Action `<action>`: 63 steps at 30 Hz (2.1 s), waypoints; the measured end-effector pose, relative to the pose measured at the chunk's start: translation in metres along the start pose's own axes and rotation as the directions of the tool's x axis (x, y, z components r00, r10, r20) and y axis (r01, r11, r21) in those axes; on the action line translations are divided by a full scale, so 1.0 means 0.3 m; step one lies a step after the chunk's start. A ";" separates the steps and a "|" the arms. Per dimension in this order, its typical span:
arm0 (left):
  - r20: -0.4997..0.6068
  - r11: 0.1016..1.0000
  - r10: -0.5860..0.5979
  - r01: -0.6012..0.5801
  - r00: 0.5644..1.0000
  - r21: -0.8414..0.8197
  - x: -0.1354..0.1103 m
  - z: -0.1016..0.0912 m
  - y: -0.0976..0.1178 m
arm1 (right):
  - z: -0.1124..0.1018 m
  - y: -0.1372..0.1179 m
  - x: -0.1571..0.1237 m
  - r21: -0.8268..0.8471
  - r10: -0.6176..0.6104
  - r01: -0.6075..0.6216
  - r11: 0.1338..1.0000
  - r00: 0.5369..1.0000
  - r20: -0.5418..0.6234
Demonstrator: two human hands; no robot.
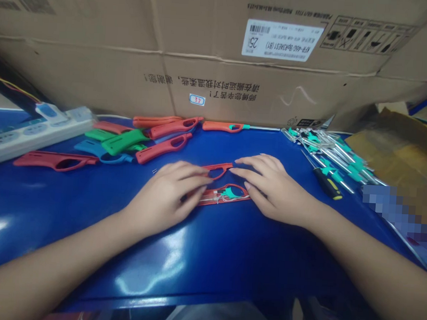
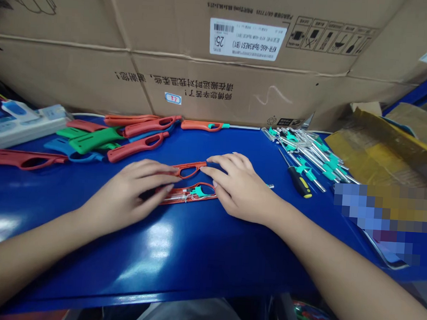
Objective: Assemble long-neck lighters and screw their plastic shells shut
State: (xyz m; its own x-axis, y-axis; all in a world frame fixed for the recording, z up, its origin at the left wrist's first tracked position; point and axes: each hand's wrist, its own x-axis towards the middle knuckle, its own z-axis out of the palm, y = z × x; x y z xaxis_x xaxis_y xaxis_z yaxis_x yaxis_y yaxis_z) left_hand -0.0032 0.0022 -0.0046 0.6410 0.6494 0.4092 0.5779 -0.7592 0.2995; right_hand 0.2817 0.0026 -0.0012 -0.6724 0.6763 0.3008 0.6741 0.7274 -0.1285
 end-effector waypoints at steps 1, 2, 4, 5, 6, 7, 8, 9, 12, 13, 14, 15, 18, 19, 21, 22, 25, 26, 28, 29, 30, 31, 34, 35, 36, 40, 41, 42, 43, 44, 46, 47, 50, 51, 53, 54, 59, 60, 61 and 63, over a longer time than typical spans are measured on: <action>0.005 0.999 -0.033 0.033 0.999 0.026 0.008 -0.012 -0.011 | -0.001 0.002 0.000 0.000 0.001 -0.001 1.000 1.000 -0.002; 0.028 0.997 -0.050 0.048 0.998 0.057 0.015 -0.025 -0.021 | -0.003 0.002 0.000 -0.002 0.003 -0.003 1.000 1.000 -0.004; 0.061 0.993 -0.068 0.062 0.996 0.105 0.026 -0.053 -0.033 | -0.006 0.001 -0.002 -0.008 0.005 -0.005 1.000 1.000 -0.011; 0.077 0.990 -0.072 0.062 0.994 0.125 0.028 -0.064 -0.035 | -0.007 0.000 -0.002 -0.010 0.004 -0.004 1.000 1.000 -0.014; 0.088 0.986 -0.080 0.066 0.993 0.153 0.029 -0.074 -0.035 | -0.008 -0.002 -0.003 -0.011 0.003 -0.003 1.000 1.000 -0.019; 0.099 0.982 -0.090 0.071 0.991 0.177 0.029 -0.080 -0.035 | -0.009 -0.003 -0.003 -0.010 0.002 -0.002 1.000 1.000 -0.024; 0.114 0.977 -0.102 0.079 0.988 0.198 0.027 -0.083 -0.035 | -0.009 -0.005 -0.004 -0.009 0.000 0.000 1.000 1.000 -0.030; 0.130 0.974 -0.116 0.087 0.985 0.210 0.025 -0.083 -0.035 | -0.009 -0.006 -0.004 -0.009 -0.001 0.001 1.000 0.999 -0.033; 0.179 0.974 -0.153 0.119 0.972 0.191 0.018 -0.074 -0.044 | -0.009 -0.007 -0.004 -0.008 0.004 -0.004 1.000 0.999 -0.035; 0.188 0.975 -0.162 0.128 0.969 0.180 0.018 -0.072 -0.048 | -0.009 -0.007 -0.004 -0.006 0.007 -0.007 1.000 0.999 -0.032; 0.194 0.976 -0.166 0.133 0.967 0.173 0.017 -0.070 -0.053 | -0.009 -0.008 -0.003 -0.004 0.010 -0.011 1.000 1.000 -0.028; 0.198 0.977 -0.167 0.135 0.966 0.167 0.018 -0.068 -0.058 | -0.010 -0.009 -0.002 -0.001 0.013 -0.013 1.000 1.000 -0.024; 0.205 0.980 -0.150 0.119 0.967 0.158 0.020 -0.065 -0.070 | -0.011 -0.013 0.000 0.002 0.015 -0.015 1.000 1.000 -0.018; 0.208 0.982 -0.143 0.111 0.968 0.155 0.020 -0.063 -0.073 | -0.011 -0.014 0.000 0.001 0.015 -0.015 1.000 1.000 -0.018; 0.214 0.984 -0.122 0.090 0.969 0.154 0.017 -0.056 -0.078 | -0.009 -0.017 -0.001 0.000 0.018 -0.018 1.000 1.000 -0.020; 0.215 0.984 -0.112 0.079 0.970 0.158 0.015 -0.051 -0.078 | -0.008 -0.017 -0.002 0.000 0.021 -0.021 1.000 1.000 -0.023; 0.198 0.980 -0.109 0.071 0.974 0.187 0.006 -0.035 -0.071 | -0.004 -0.017 -0.002 0.001 0.032 -0.032 0.999 0.998 -0.044; 0.190 0.978 -0.117 0.080 0.975 0.193 0.004 -0.031 -0.066 | -0.003 -0.016 -0.001 0.004 0.037 -0.036 0.999 0.998 -0.051; 0.168 0.979 -0.126 0.095 0.978 0.181 0.003 -0.028 -0.054 | -0.002 -0.016 0.001 0.016 0.048 -0.047 0.999 0.997 -0.058; 0.151 0.981 -0.125 0.100 0.981 0.164 0.003 -0.029 -0.047 | -0.002 -0.016 0.003 0.025 0.055 -0.054 0.998 0.997 -0.060; 0.128 0.984 -0.124 0.105 0.984 0.140 0.005 -0.031 -0.040 | -0.002 -0.017 0.005 0.033 0.061 -0.059 0.998 0.996 -0.063; 0.095 0.987 -0.125 0.114 0.988 0.112 0.007 -0.034 -0.032 | -0.003 -0.018 0.006 0.040 0.062 -0.059 0.997 0.996 -0.069; 0.001 0.989 -0.147 0.147 0.989 0.003 0.013 -0.046 -0.005 | -0.002 -0.022 0.010 0.043 0.027 -0.023 0.999 0.995 -0.097; 0.001 0.987 -0.157 0.157 0.988 -0.047 0.014 -0.049 0.005 | -0.001 -0.022 0.010 0.042 0.012 -0.007 0.999 0.994 -0.111; 0.018 0.980 -0.165 0.166 0.986 -0.111 0.014 -0.051 0.015 | 0.001 -0.022 0.010 0.042 0.000 0.005 0.999 0.992 -0.127; 0.147 0.839 -0.275 0.312 0.950 -0.446 0.011 -0.045 0.042 | 0.007 -0.022 0.007 0.055 -0.029 0.040 0.998 0.982 -0.185; 0.176 0.794 -0.299 0.347 0.938 -0.500 0.012 -0.043 0.044 | 0.007 -0.023 0.006 0.063 -0.032 0.044 0.997 0.982 -0.185; 0.188 0.769 -0.311 0.363 0.932 -0.527 0.012 -0.043 0.043 | 0.006 -0.024 0.005 0.076 -0.030 0.044 0.996 0.984 -0.174; 0.178 0.774 -0.310 0.356 0.934 -0.524 0.013 -0.043 0.041 | 0.005 -0.027 0.005 0.094 -0.021 0.036 0.995 0.987 -0.157; 0.151 0.805 -0.294 0.330 0.944 -0.493 0.015 -0.046 0.038 | 0.003 -0.029 0.004 0.113 -0.008 0.023 0.993 0.991 -0.135; 0.088 0.905 -0.211 0.229 0.973 -0.357 0.018 -0.052 0.031 | -0.001 -0.033 0.004 0.146 0.008 0.005 0.989 0.996 -0.092; 0.074 0.949 -0.152 0.167 0.986 -0.267 0.018 -0.055 0.028 | -0.001 -0.034 0.003 0.156 0.008 0.004 0.988 0.997 -0.076; 0.109 0.999 -0.014 0.020 0.994 -0.051 0.017 -0.058 0.023 | 0.001 -0.029 0.003 0.202 -0.003 0.004 0.979 1.000 -0.007; 0.127 1.000 0.008 -0.006 0.992 -0.015 0.015 -0.058 0.023 | 0.002 -0.026 0.003 0.230 0.002 -0.007 0.973 1.000 0.022; 0.159 0.999 0.026 -0.029 0.987 0.015 0.011 -0.056 0.024 | 0.007 -0.019 0.004 0.283 0.018 -0.037 0.958 0.997 0.072; 0.171 0.999 0.033 -0.037 0.985 0.021 0.009 -0.055 0.025 | 0.010 -0.016 0.004 0.298 0.025 -0.051 0.953 0.996 0.090; 0.215 0.997 0.048 -0.058 0.975 0.042 0.004 -0.049 0.026 | 0.019 -0.010 0.005 0.277 0.035 -0.068 0.958 0.992 0.121; 0.221 0.998 0.044 -0.055 0.974 0.043 0.003 -0.048 0.025 | 0.020 -0.010 0.005 0.272 0.038 -0.071 0.960 0.992 0.123; 0.227 0.998 0.040 -0.051 0.973 0.042 0.003 -0.047 0.024 | 0.020 -0.010 0.005 0.267 0.042 -0.075 0.961 0.991 0.125; 0.235 0.998 0.035 -0.045 0.971 0.038 0.001 -0.044 0.022 | 0.021 -0.011 0.005 0.261 0.048 -0.080 0.962 0.991 0.125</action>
State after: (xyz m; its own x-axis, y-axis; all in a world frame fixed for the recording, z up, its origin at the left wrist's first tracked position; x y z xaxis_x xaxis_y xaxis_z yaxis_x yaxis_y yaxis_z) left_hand -0.0057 -0.0032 0.0088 0.7612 0.6150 0.2058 0.5674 -0.7853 0.2477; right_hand 0.2766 0.0019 -0.0062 -0.6720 0.7199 0.1737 0.6223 0.6761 -0.3945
